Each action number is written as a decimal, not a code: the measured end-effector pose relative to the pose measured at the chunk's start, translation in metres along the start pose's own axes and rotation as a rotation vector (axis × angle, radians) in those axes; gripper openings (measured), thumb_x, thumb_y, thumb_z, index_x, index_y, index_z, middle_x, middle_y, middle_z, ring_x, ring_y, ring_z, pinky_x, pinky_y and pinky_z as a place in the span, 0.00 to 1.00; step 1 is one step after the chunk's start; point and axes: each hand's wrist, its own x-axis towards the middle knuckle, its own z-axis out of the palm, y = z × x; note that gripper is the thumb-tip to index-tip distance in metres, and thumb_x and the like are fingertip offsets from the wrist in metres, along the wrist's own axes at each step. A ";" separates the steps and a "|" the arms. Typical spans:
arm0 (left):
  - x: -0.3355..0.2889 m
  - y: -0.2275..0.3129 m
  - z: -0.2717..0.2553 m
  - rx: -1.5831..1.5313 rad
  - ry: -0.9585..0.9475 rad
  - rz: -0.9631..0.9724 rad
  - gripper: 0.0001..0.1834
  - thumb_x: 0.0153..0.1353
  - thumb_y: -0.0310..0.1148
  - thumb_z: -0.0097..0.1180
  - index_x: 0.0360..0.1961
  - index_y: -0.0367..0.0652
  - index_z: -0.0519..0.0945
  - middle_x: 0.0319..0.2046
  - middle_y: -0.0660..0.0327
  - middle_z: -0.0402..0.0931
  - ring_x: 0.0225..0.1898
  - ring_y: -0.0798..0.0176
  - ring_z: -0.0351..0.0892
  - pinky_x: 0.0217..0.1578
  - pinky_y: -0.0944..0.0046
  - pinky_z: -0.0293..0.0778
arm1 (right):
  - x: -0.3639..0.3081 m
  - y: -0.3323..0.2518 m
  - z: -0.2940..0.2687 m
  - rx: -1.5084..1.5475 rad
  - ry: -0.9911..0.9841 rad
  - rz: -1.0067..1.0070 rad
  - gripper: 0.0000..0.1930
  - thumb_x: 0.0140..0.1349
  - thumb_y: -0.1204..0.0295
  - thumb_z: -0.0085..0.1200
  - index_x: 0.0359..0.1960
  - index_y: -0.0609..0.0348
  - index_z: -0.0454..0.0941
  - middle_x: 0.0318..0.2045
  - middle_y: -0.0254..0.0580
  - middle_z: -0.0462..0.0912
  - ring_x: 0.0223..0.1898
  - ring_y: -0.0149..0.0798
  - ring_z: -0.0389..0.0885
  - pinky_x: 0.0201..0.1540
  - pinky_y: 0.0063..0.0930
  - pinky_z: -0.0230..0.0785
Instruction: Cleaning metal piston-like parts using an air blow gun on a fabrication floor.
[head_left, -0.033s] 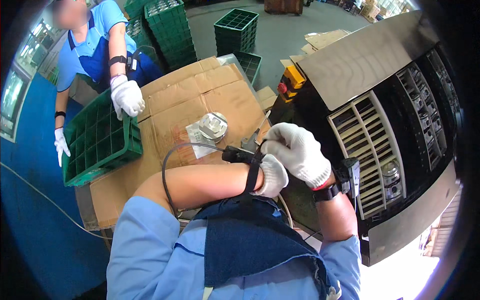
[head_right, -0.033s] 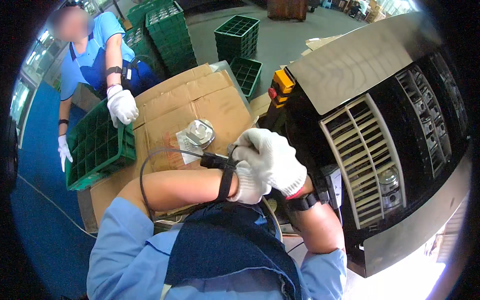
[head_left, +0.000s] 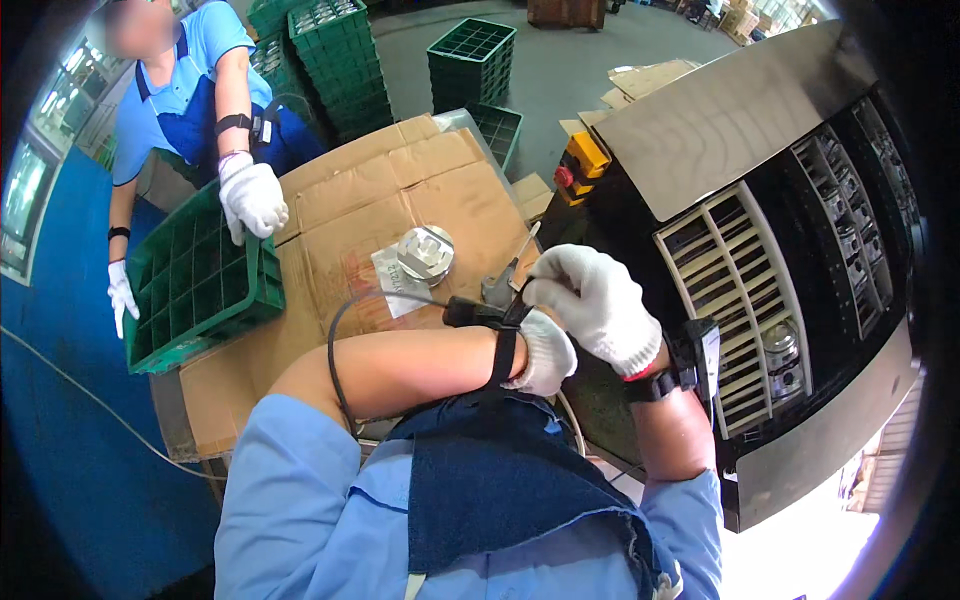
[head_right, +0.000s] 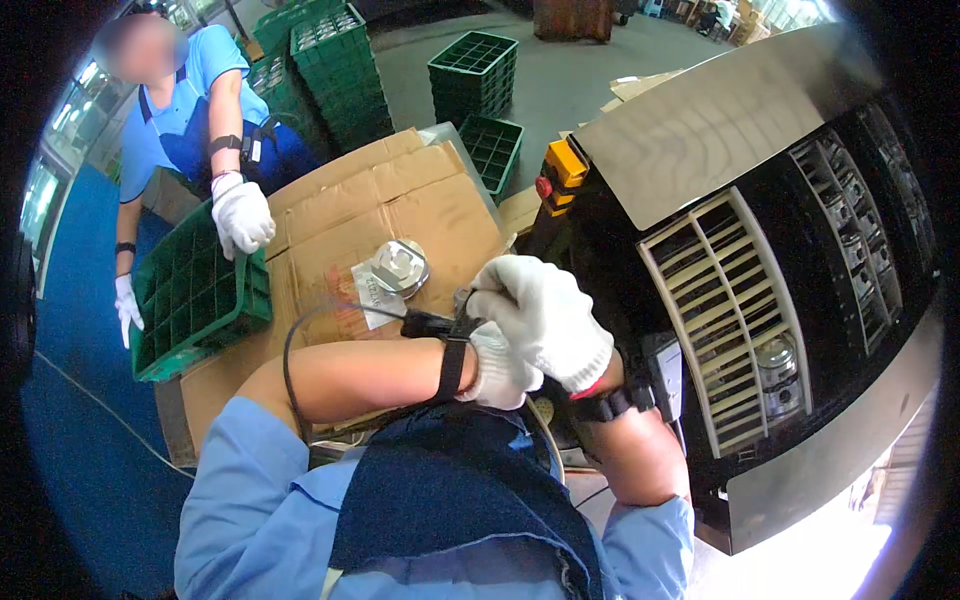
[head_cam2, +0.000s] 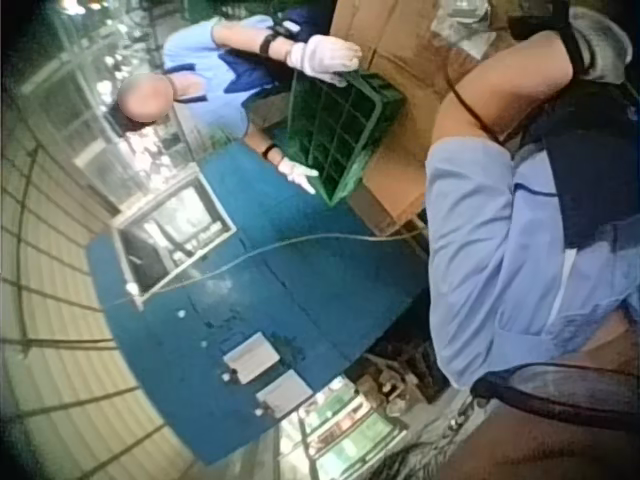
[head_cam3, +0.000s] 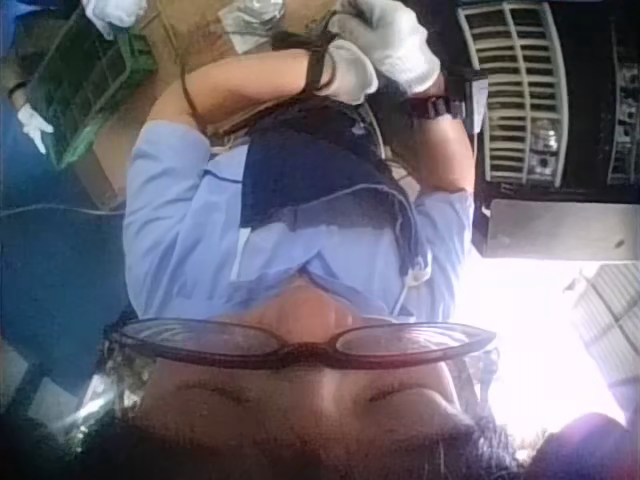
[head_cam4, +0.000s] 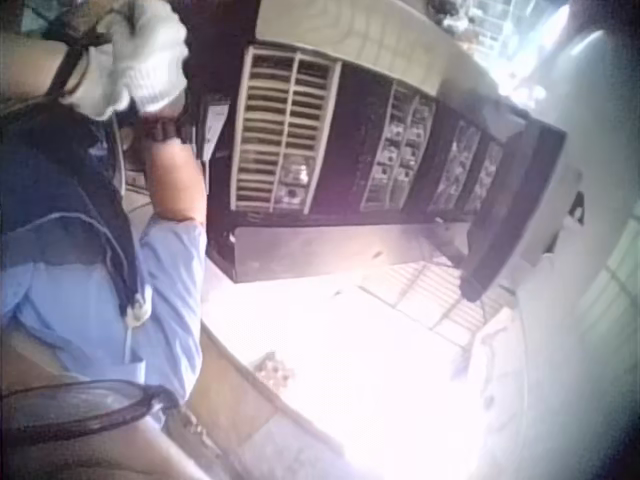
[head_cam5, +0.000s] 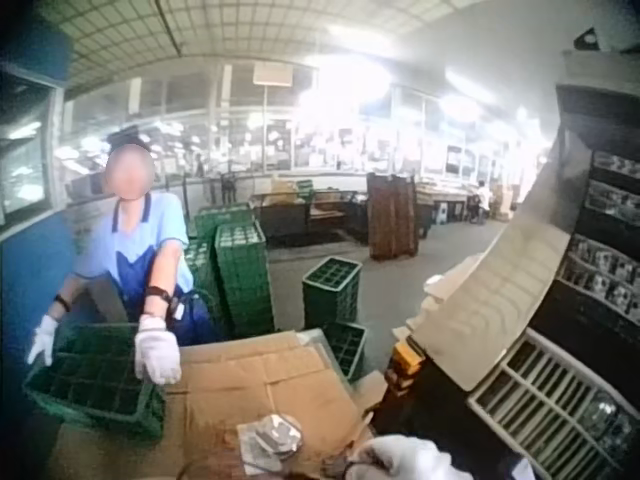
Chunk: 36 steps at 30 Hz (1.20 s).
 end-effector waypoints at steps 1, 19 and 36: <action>0.000 -0.001 -0.004 -0.008 -0.028 -0.008 0.20 0.61 0.44 0.58 0.53 0.51 0.82 0.45 0.60 0.83 0.45 0.63 0.82 0.49 0.56 0.73 | -0.002 0.001 0.002 -0.002 0.002 -0.002 0.06 0.54 0.76 0.62 0.34 0.60 0.81 0.29 0.43 0.83 0.33 0.38 0.84 0.36 0.32 0.75; -0.026 -0.022 -0.018 -0.168 0.199 -0.032 0.14 0.57 0.39 0.55 0.40 0.45 0.85 0.35 0.51 0.84 0.40 0.48 0.85 0.38 0.49 0.78 | -0.040 0.001 0.017 -0.432 -0.061 -0.654 0.47 0.46 0.35 0.63 0.60 0.60 0.72 0.55 0.57 0.73 0.59 0.61 0.70 0.65 0.54 0.60; -0.082 -0.136 -0.028 -1.327 0.878 -0.408 0.15 0.66 0.34 0.56 0.50 0.38 0.79 0.41 0.60 0.82 0.43 0.65 0.82 0.43 0.65 0.79 | 0.024 0.123 0.149 -0.607 0.050 0.181 0.36 0.59 0.63 0.58 0.67 0.64 0.59 0.47 0.57 0.77 0.48 0.57 0.77 0.49 0.49 0.71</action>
